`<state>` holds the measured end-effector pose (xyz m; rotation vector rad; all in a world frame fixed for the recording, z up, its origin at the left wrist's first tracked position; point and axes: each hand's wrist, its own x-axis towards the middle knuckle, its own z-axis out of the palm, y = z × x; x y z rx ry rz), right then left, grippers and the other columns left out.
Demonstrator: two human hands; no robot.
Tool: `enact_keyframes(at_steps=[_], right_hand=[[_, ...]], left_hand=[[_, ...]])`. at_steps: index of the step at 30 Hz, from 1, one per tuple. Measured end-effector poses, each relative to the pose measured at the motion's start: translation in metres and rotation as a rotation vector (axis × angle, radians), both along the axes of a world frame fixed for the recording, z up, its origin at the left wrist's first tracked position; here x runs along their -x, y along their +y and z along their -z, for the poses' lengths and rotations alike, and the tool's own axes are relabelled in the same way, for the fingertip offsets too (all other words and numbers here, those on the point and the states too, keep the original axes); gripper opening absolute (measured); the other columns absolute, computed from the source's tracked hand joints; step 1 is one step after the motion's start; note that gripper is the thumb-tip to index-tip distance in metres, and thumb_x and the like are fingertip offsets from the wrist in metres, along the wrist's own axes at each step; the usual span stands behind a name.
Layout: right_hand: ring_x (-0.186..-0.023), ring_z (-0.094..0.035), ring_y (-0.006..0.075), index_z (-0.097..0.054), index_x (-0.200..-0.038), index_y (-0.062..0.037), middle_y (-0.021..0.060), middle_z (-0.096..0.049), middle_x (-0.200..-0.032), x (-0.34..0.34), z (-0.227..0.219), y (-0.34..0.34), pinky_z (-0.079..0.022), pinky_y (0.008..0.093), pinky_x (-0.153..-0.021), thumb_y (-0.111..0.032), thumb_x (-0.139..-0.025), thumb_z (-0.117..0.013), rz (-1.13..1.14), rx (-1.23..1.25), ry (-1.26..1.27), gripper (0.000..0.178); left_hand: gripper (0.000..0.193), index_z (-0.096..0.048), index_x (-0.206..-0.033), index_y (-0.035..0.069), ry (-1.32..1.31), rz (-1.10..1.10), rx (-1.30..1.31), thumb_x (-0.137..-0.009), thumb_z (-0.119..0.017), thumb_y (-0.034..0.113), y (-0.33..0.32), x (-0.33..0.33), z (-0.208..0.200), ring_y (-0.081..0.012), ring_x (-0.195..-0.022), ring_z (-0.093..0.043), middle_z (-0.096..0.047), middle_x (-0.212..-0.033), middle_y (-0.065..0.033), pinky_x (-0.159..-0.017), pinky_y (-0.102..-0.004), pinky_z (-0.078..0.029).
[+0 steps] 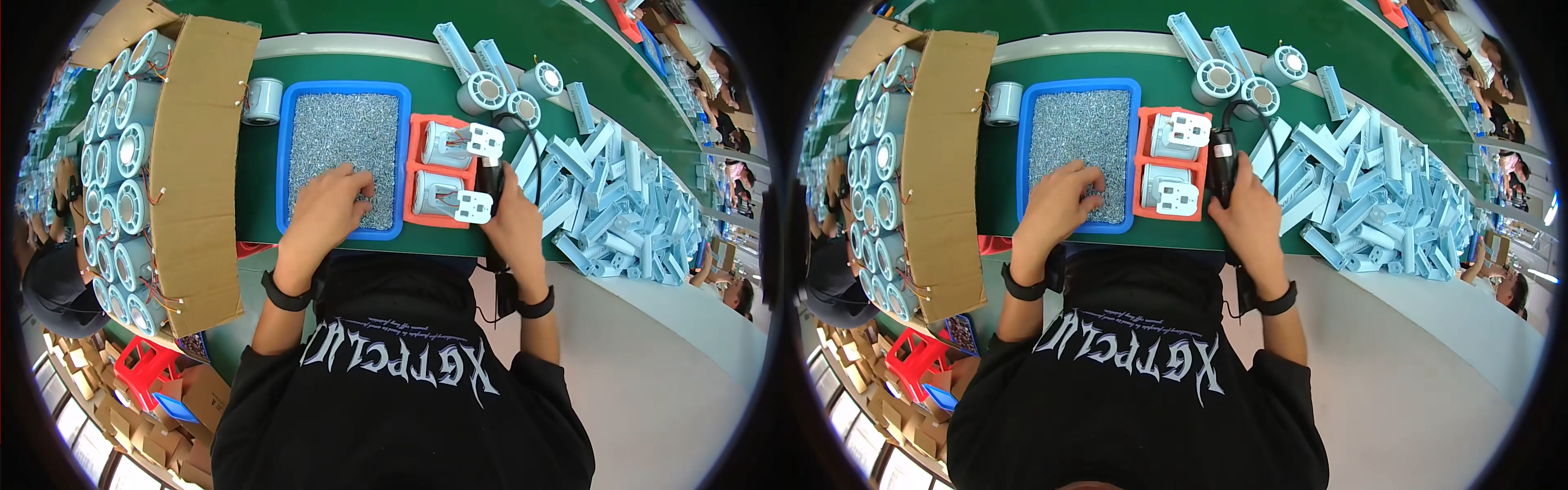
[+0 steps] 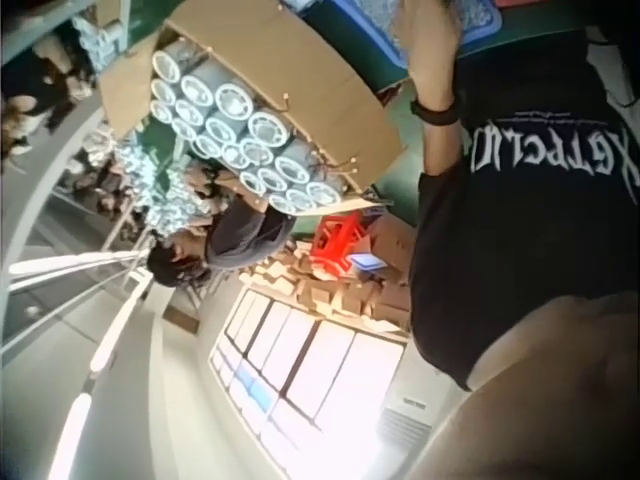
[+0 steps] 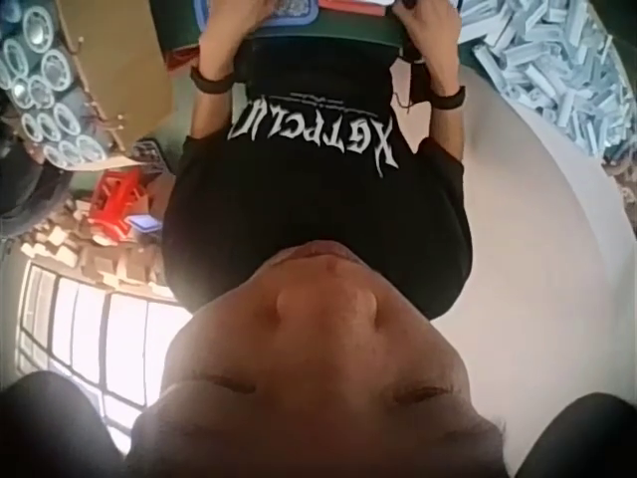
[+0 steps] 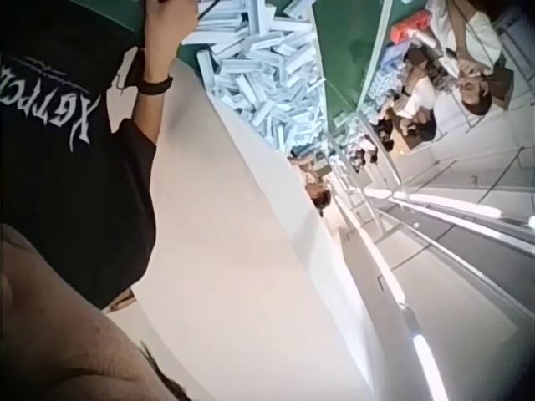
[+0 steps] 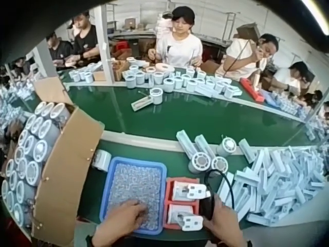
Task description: The person picks up a screw from a tray, places it into a blue plastic housing, and drives it in with a power screwdriver. They then set the housing aside, pick up a new housing and a motor, and fit them together before repeating the process.
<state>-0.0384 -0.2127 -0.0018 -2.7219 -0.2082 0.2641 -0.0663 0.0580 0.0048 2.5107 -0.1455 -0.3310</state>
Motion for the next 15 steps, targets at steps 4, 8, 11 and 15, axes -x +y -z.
enact_keyframes(at_steps=[4,8,11,15], right_hand=[[-0.071,-0.055,0.0157,-0.037,-0.125,-0.0022,0.0043,-0.053,-0.083,-0.003,-0.042,-0.044,-0.047,0.0282,-0.063,-0.009,-0.067,-0.064,-0.001,-0.383,0.023,0.064],[-0.062,-0.05,0.0164,-0.047,-0.113,-0.0105,0.0061,-0.049,-0.089,0.0,-0.131,-0.055,-0.048,0.0257,-0.055,-0.008,-0.059,-0.064,-0.144,-1.53,-0.507,0.057],[-0.056,-0.053,0.0129,-0.054,-0.101,-0.0092,0.0019,-0.054,-0.078,-0.022,-0.185,-0.057,-0.049,0.0211,-0.052,-0.01,-0.057,-0.063,-0.205,-1.985,-0.844,0.045],[-0.049,-0.054,0.0079,-0.058,-0.093,-0.0078,-0.0032,-0.056,-0.063,-0.033,-0.211,-0.079,-0.05,0.017,-0.05,-0.016,-0.056,-0.07,-0.494,-2.132,-0.529,0.04]], left_hand=[[0.011,-0.064,-0.082,0.005,-0.114,-0.093,0.05,-0.072,-0.066,0.01,-0.004,-0.002,0.01,-0.0281,-0.073,-0.059,-0.058,-0.079,-0.0088,-0.062,-0.0373,-0.046],[0.007,-0.066,-0.079,0.004,-0.26,-0.179,0.215,-0.072,-0.065,0.007,0.003,-0.01,0.015,-0.028,-0.071,-0.06,-0.061,-0.078,-0.0087,-0.062,-0.036,-0.048],[0.007,-0.067,-0.078,0.004,-0.316,-0.219,0.295,-0.072,-0.065,0.006,-0.003,-0.012,0.016,-0.0276,-0.071,-0.061,-0.063,-0.079,-0.0091,-0.062,-0.0352,-0.049],[0.006,-0.066,-0.079,0.003,-0.219,-0.194,0.345,-0.073,-0.064,0.006,-0.014,-0.015,0.018,-0.0281,-0.07,-0.062,-0.065,-0.081,-0.01,-0.062,-0.0338,-0.05]])
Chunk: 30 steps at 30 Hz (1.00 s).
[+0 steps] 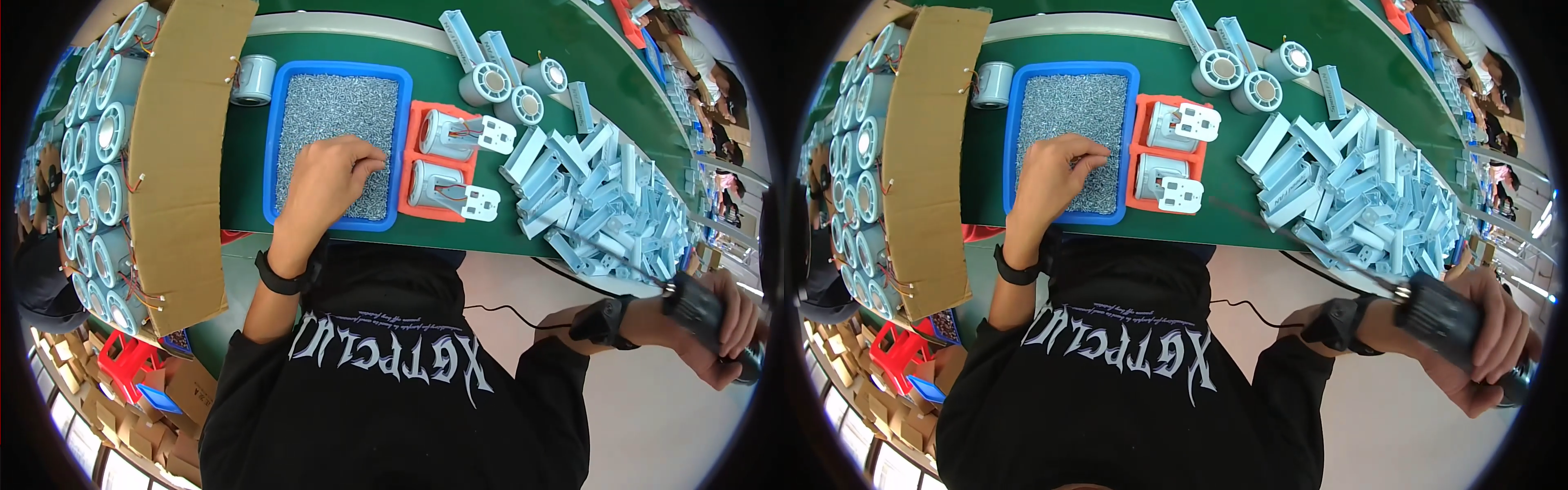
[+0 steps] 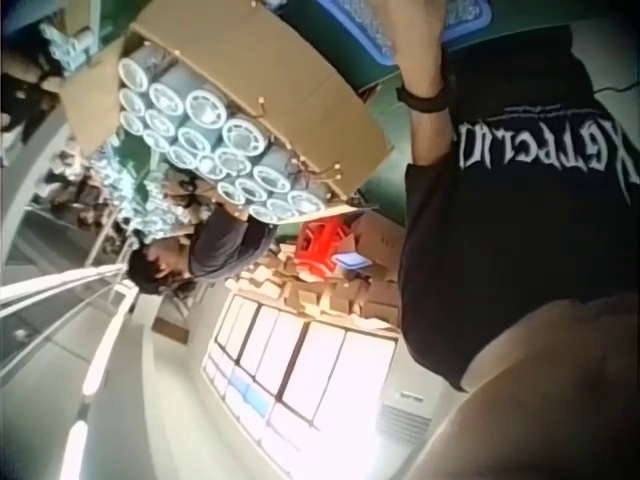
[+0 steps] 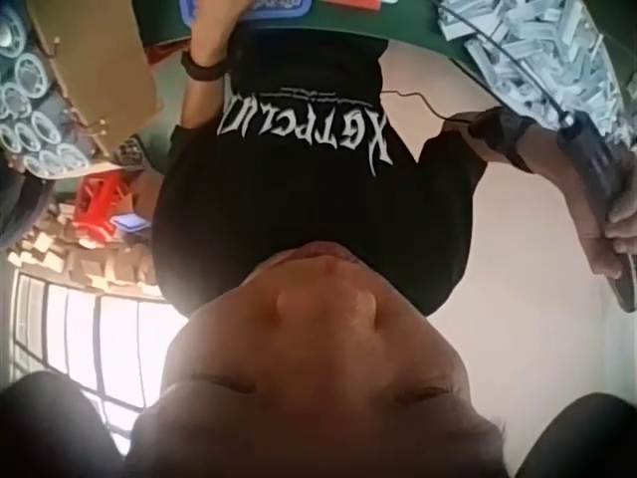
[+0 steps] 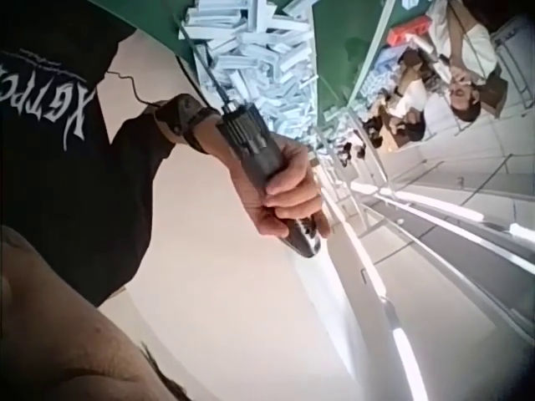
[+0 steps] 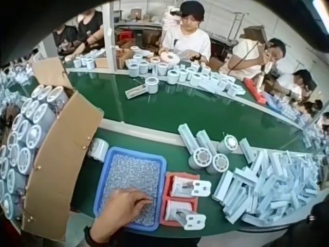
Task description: The person picks up a screw from a tray, places it into a blue plastic housing, and drives it in with a power screwdriver. They then set the housing aside, pick up a new housing and a motor, and fit them together before repeating the process.
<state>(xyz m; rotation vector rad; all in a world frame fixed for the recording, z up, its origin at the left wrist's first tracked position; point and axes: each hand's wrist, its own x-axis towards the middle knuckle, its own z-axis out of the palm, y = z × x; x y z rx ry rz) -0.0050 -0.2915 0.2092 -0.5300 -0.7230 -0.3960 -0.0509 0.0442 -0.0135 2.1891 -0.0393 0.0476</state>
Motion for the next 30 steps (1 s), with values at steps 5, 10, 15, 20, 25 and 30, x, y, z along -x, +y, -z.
enact_keyframes(at_steps=[5,10,15,20,25,30], right_hand=[[-0.045,-0.055,0.0053,-0.059,-0.095,-0.0057,-0.0034,-0.056,-0.055,-0.01,0.014,0.019,-0.052,0.0161,-0.047,-0.031,-0.053,-0.079,-0.134,0.313,-0.002,0.053],[-0.044,-0.056,0.0083,-0.058,-0.096,-0.0041,-0.001,-0.057,-0.057,-0.02,0.02,0.034,-0.053,0.0178,-0.046,-0.041,-0.053,-0.081,-0.195,0.436,-0.062,0.061],[-0.042,-0.055,0.0074,-0.056,-0.092,-0.0065,-0.0016,-0.056,-0.055,-0.022,0.034,0.046,-0.051,0.0162,-0.046,-0.05,-0.05,-0.082,-0.217,0.466,-0.032,0.066],[-0.043,-0.057,0.0121,-0.047,-0.095,-0.0027,0.0037,-0.059,-0.061,-0.033,0.048,0.054,-0.054,0.0222,-0.044,-0.041,-0.058,-0.079,-0.254,0.399,-0.101,0.062],[-0.042,-0.057,0.0129,-0.047,-0.097,-0.002,0.0044,-0.058,-0.061,-0.033,0.052,0.054,-0.054,0.0235,-0.043,-0.042,-0.058,-0.079,-0.27,0.366,-0.076,0.064],[-0.042,-0.057,0.0133,-0.047,-0.099,-0.0019,0.0047,-0.059,-0.061,-0.035,0.05,0.055,-0.054,0.0236,-0.043,-0.043,-0.059,-0.079,-0.286,0.371,-0.112,0.066]], left_hand=[[0.006,-0.066,-0.079,0.002,-0.131,-0.012,0.065,-0.073,-0.065,0.002,-0.005,0.001,-0.002,-0.0251,-0.067,-0.063,-0.065,-0.079,-0.0101,-0.059,-0.0316,-0.05],[0.009,-0.066,-0.08,0.001,-0.133,0.005,0.422,-0.072,-0.066,-0.002,-0.029,0.005,-0.011,-0.0218,-0.066,-0.062,-0.064,-0.075,-0.0092,-0.058,-0.029,-0.05],[0.012,-0.066,-0.082,0.002,-0.206,0.071,0.543,-0.071,-0.066,-0.002,-0.054,0.009,-0.005,-0.0199,-0.066,-0.062,-0.063,-0.077,-0.0083,-0.058,-0.0273,-0.049],[0.014,-0.067,-0.083,0.002,-0.216,0.027,0.558,-0.07,-0.067,-0.003,-0.062,0.011,0.002,-0.0178,-0.072,-0.062,-0.064,-0.081,-0.0075,-0.063,-0.0262,-0.048],[0.011,-0.066,-0.083,0.002,-0.227,0.087,0.611,-0.072,-0.066,-0.001,-0.061,0.012,0.007,-0.0167,-0.07,-0.06,-0.062,-0.08,-0.0072,-0.06,-0.0248,-0.046],[0.01,-0.065,-0.084,0.002,-0.237,0.098,0.624,-0.075,-0.064,0.0,-0.061,0.012,0.009,-0.0154,-0.068,-0.059,-0.062,-0.079,-0.0075,-0.058,-0.0235,-0.044]])
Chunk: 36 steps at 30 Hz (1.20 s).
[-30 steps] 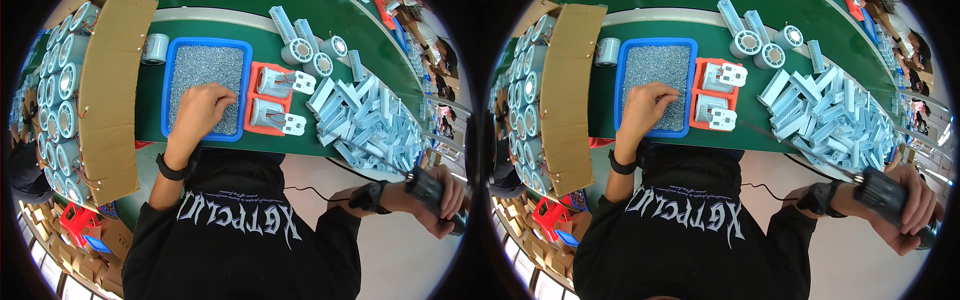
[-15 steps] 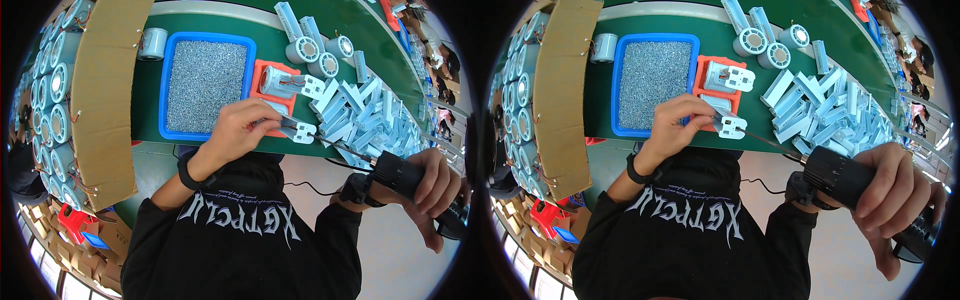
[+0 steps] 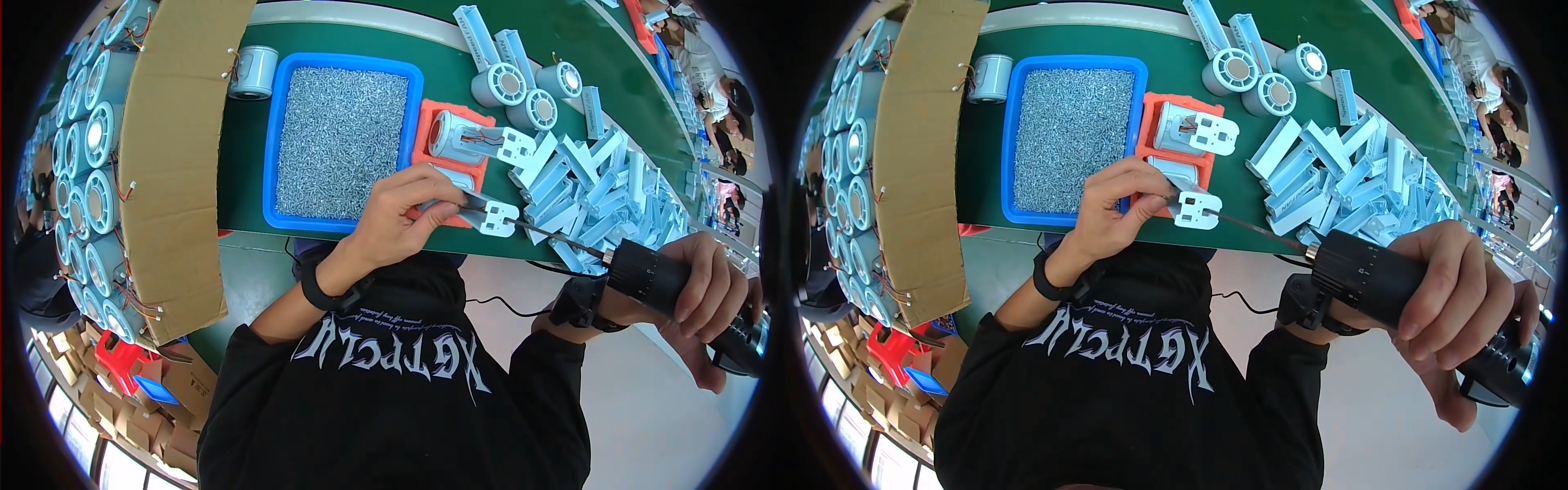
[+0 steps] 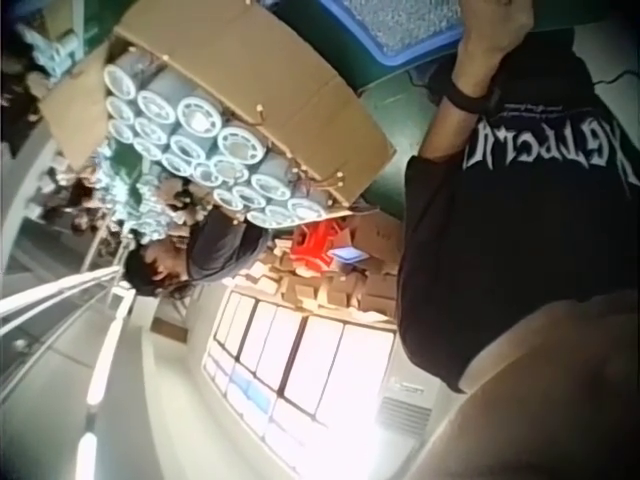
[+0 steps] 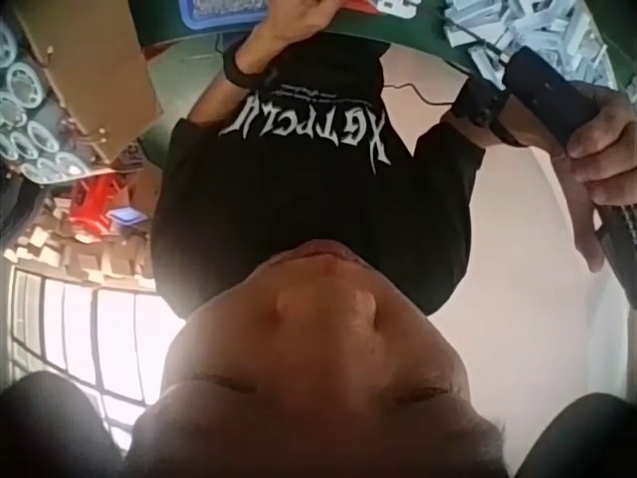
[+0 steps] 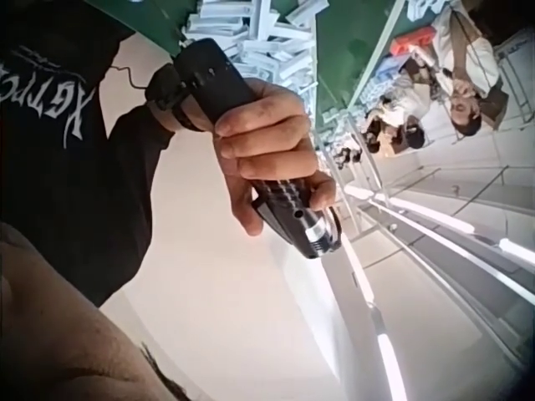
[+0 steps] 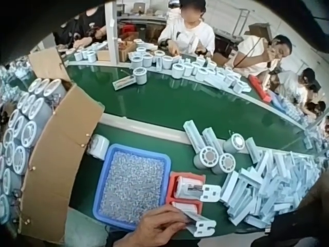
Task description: The person picks up a screw from a tray, places it into a blue plastic housing, and drives it in with a power screwdriver. They then set the housing aside, pick up a new housing and a motor, and fit them together before repeating the process.
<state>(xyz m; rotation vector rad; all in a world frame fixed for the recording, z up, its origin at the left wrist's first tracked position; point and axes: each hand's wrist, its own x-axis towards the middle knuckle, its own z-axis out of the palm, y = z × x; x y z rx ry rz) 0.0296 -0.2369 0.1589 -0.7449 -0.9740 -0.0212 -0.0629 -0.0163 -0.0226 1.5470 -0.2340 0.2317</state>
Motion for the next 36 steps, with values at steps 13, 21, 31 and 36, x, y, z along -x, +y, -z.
enact_keyframes(at_steps=[13,21,31,36], right_hand=[[-0.049,-0.06,0.0151,-0.041,-0.108,-0.0023,0.0074,-0.06,-0.07,-0.002,0.002,0.006,-0.056,0.0256,-0.048,-0.045,-0.062,-0.078,-0.05,0.183,-0.095,0.073],[-0.047,-0.06,0.0116,-0.052,-0.099,-0.0057,0.0027,-0.06,-0.062,0.003,0.005,0.01,-0.054,0.0206,-0.05,-0.051,-0.056,-0.079,0.006,0.149,-0.018,0.068],[-0.048,-0.06,0.0141,-0.046,-0.104,-0.0045,0.0057,-0.06,-0.066,0.002,0.004,0.012,-0.055,0.024,-0.048,-0.046,-0.059,-0.078,-0.014,0.138,-0.062,0.069],[-0.047,-0.06,0.0116,-0.053,-0.098,-0.0064,0.0024,-0.06,-0.062,0.004,0.003,0.013,-0.054,0.02,-0.05,-0.053,-0.055,-0.079,0.022,0.16,-0.004,0.069]], left_hand=[[0.01,-0.066,-0.081,0.002,0.099,-0.034,-0.045,-0.072,-0.067,-0.001,-0.001,0.002,-0.006,-0.0167,-0.067,-0.06,-0.063,-0.076,-0.0085,-0.059,-0.0244,-0.045],[0.012,-0.066,-0.083,0.001,0.061,-0.012,-0.008,-0.071,-0.067,-0.001,0.002,0.0,-0.005,-0.0163,-0.07,-0.06,-0.064,-0.077,-0.0083,-0.061,-0.0249,-0.046],[0.013,-0.068,-0.083,0.002,0.098,0.058,-0.007,-0.071,-0.067,-0.002,0.01,-0.003,0.001,-0.0163,-0.069,-0.061,-0.065,-0.079,-0.0087,-0.061,-0.0247,-0.047],[0.012,-0.066,-0.082,0.001,0.047,-0.008,-0.095,-0.07,-0.066,-0.004,0.004,0.001,-0.002,-0.0185,-0.067,-0.061,-0.064,-0.077,-0.009,-0.06,-0.0259,-0.047]])
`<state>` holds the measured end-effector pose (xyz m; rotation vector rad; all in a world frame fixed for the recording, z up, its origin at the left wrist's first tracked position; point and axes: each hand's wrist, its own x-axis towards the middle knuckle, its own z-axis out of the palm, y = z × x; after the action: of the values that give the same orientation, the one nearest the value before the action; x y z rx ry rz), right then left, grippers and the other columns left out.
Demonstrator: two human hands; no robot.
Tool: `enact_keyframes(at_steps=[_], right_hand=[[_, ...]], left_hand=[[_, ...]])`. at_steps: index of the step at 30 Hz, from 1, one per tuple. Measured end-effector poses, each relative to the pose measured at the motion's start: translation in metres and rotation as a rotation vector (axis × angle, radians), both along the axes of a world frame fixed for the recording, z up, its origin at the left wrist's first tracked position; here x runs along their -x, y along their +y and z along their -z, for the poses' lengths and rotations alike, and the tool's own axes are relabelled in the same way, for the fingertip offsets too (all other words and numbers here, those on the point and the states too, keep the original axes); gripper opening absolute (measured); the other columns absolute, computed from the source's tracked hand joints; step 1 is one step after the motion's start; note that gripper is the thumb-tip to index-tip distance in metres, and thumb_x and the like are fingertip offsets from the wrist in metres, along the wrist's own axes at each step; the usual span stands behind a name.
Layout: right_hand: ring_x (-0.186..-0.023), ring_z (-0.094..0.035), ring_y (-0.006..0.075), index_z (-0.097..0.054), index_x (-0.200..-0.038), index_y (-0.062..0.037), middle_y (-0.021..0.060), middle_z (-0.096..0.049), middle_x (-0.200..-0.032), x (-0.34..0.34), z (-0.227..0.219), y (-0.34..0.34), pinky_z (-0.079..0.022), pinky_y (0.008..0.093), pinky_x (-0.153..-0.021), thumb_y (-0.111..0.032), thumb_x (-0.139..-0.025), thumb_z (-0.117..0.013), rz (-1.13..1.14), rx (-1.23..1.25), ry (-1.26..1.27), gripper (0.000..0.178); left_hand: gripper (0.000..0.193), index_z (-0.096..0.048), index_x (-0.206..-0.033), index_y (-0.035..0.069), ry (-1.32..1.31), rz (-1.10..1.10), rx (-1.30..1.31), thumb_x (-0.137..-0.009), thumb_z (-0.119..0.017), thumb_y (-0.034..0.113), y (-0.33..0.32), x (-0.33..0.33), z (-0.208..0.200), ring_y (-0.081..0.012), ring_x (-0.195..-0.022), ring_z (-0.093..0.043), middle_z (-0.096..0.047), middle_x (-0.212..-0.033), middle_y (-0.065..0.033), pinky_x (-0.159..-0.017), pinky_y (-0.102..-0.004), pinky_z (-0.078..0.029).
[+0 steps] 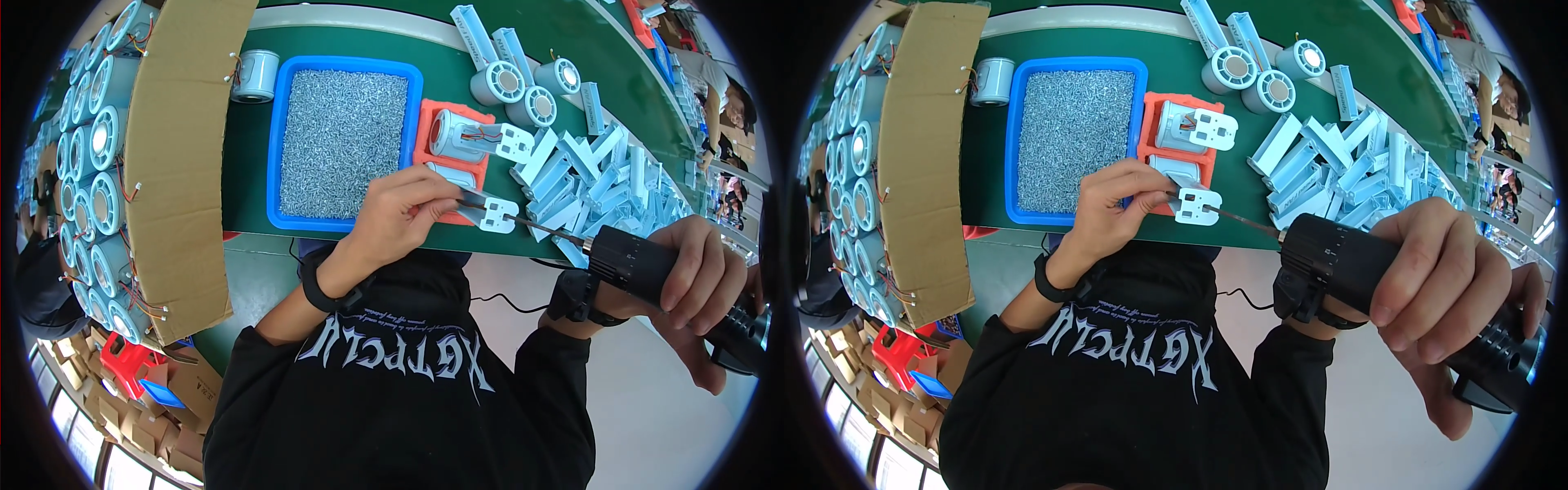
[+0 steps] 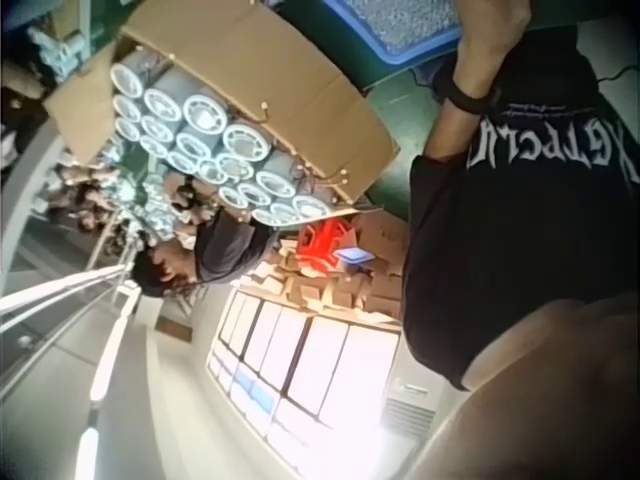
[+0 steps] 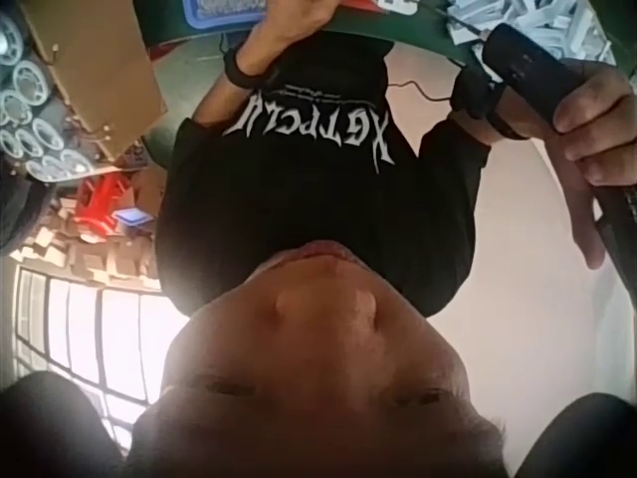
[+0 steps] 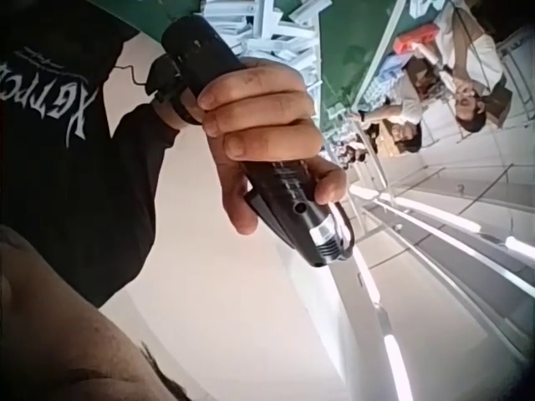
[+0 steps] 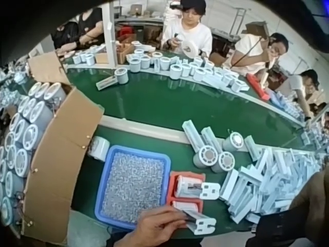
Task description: The person picks up a screw from a tray, places it into a blue plastic housing, and drives it in with a power screwdriver. They then set the housing aside, pick up a new housing and a motor, and fit them together before repeating the process.
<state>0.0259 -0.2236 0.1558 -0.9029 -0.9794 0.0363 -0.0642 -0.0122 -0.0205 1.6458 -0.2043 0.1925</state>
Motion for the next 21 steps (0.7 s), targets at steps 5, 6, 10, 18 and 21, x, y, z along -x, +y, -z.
enact_keyframes(at_steps=[5,6,10,18,21], right_hand=[[-0.049,-0.058,0.0103,-0.053,-0.099,-0.0065,0.0014,-0.059,-0.068,0.002,0.0,0.004,-0.051,0.0192,-0.05,-0.053,-0.052,-0.081,-0.002,0.035,-0.014,0.072],[-0.049,-0.058,0.01,-0.053,-0.1,-0.0066,0.0012,-0.058,-0.069,0.004,0.001,0.007,-0.051,0.0191,-0.05,-0.053,-0.052,-0.082,-0.001,0.041,-0.013,0.072],[-0.052,-0.055,0.0088,-0.054,-0.102,-0.0079,0.0005,-0.055,-0.078,0.009,0.004,0.023,-0.046,0.02,-0.051,-0.051,-0.05,-0.083,0.155,-0.014,0.107,0.074],[-0.053,-0.054,0.0078,-0.05,-0.112,-0.0097,0.0003,-0.053,-0.078,0.018,0.013,0.031,-0.045,0.0202,-0.05,-0.058,-0.054,-0.078,0.45,-0.019,0.242,0.081],[-0.053,-0.056,0.0081,-0.047,-0.116,-0.0114,0.0008,-0.055,-0.077,0.008,0.011,0.025,-0.048,0.0202,-0.051,-0.059,-0.057,-0.076,0.089,0.087,0.024,0.081]], left_hand=[[0.011,-0.063,-0.08,0.0,-0.066,-0.043,-0.134,-0.07,-0.065,-0.005,-0.005,0.0,-0.003,-0.0219,-0.065,-0.061,-0.061,-0.074,-0.0096,-0.057,-0.028,-0.047],[0.011,-0.063,-0.08,0.0,-0.066,-0.043,-0.134,-0.07,-0.065,-0.005,-0.006,0.001,-0.002,-0.0219,-0.065,-0.061,-0.061,-0.074,-0.0096,-0.057,-0.028,-0.047],[0.011,-0.062,-0.079,0.001,-0.113,-0.07,-0.159,-0.07,-0.065,-0.004,-0.006,0.001,0.002,-0.0224,-0.065,-0.06,-0.06,-0.073,-0.0094,-0.055,-0.0284,-0.046],[0.014,-0.065,-0.082,0.003,-0.233,-0.086,-0.149,-0.069,-0.069,0.002,-0.001,0.001,-0.001,-0.0212,-0.065,-0.059,-0.061,-0.074,-0.0086,-0.058,-0.0293,-0.046],[0.02,-0.065,-0.086,0.003,-0.239,-0.224,-0.14,-0.067,-0.071,0.005,0.009,-0.003,-0.019,-0.0205,-0.065,-0.059,-0.062,-0.074,-0.0077,-0.06,-0.0296,-0.046]])
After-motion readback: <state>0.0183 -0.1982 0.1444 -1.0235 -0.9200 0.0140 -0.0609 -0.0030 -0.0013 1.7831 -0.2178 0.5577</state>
